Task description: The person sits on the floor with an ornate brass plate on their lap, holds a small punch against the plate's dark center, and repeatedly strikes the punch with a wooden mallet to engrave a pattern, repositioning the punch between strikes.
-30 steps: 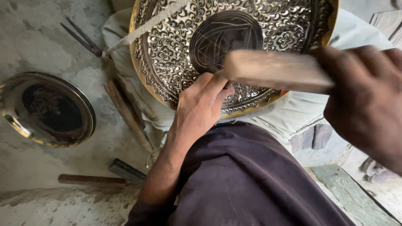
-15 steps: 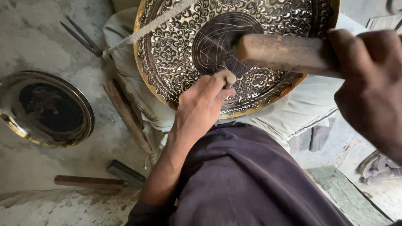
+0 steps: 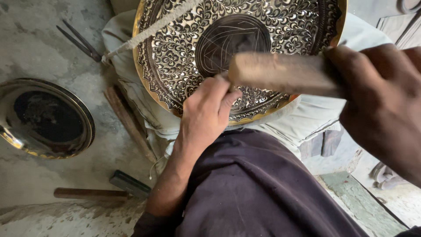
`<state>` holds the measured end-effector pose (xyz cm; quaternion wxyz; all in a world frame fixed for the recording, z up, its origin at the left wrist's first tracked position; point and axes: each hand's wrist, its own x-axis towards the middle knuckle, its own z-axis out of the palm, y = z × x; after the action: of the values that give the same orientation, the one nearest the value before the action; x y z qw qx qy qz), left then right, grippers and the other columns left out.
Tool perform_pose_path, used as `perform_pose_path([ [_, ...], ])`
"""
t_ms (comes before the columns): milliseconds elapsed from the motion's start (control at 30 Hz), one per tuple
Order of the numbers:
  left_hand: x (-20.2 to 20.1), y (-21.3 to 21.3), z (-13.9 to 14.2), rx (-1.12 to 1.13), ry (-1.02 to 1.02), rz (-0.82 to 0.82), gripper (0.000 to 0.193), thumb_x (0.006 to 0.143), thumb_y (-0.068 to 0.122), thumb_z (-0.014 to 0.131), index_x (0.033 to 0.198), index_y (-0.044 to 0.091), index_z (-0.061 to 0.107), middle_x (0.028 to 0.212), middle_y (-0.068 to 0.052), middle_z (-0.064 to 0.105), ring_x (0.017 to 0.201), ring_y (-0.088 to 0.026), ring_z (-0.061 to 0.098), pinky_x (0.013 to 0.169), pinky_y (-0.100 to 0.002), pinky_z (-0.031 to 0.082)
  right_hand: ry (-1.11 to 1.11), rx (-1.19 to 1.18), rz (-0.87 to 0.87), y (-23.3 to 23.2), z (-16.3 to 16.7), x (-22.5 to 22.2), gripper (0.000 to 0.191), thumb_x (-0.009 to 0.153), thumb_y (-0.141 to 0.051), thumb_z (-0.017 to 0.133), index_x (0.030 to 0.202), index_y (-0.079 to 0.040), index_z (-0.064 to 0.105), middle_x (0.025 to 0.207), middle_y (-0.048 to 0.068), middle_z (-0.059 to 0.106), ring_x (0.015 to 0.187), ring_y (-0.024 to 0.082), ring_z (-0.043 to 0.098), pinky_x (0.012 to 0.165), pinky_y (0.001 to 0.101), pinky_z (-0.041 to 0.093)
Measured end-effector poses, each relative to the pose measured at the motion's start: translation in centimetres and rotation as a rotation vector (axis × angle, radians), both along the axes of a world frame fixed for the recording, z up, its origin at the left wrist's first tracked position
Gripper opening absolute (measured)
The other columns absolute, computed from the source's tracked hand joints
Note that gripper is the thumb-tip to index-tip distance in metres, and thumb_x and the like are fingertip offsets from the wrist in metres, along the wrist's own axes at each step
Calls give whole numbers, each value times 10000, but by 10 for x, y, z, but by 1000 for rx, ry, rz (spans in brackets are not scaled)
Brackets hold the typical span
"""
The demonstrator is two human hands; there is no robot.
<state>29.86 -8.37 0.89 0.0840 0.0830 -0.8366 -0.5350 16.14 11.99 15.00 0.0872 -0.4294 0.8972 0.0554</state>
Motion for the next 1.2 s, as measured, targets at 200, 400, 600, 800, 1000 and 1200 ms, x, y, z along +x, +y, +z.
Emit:
perform_pose_path([
  [200,-3,-3,4,48,44,10,183,1052,141,705,1167,63,587,1082,-79,702,936,-216,742,785,-339,613,60,45,-47,11,4,1,553,921,94,719,1456,-7,618,1064,177,649,947,281,639,841,366,533],
  [400,-6,-5,3,69,19,-54,197,1053,124,699,1210,67,594,1030,-58,682,911,-200,744,766,-343,599,85,-1,-43,10,-5,-8,617,715,159,728,1311,4,685,975,197,646,845,302,649,725,376,547],
  [600,-8,-2,1,48,4,-34,200,1036,152,719,1180,75,604,991,-64,674,861,-198,732,726,-332,595,-379,-478,-212,1,-7,-19,394,829,176,634,1190,28,582,1084,158,628,990,313,633,811,387,525],
  [800,-7,-3,1,84,0,-42,183,1064,147,690,1203,69,601,979,-62,661,863,-182,745,718,-328,593,-450,-504,-372,-16,-1,-17,454,832,125,622,1269,24,554,1130,151,616,1003,285,629,831,367,519],
  [1000,-7,-3,1,74,4,-28,191,1059,153,698,1205,73,605,965,-58,661,849,-186,733,717,-338,584,-378,-436,-306,-9,-6,-18,561,847,59,692,1372,-22,512,1145,112,642,1035,228,647,862,316,538],
  [1200,-8,-3,0,31,-7,-42,207,1045,174,708,1198,76,610,979,-59,664,828,-201,718,706,-343,582,-655,-627,-534,11,-21,-14,415,904,40,670,1283,-16,511,1153,104,642,1023,203,660,854,276,530],
])
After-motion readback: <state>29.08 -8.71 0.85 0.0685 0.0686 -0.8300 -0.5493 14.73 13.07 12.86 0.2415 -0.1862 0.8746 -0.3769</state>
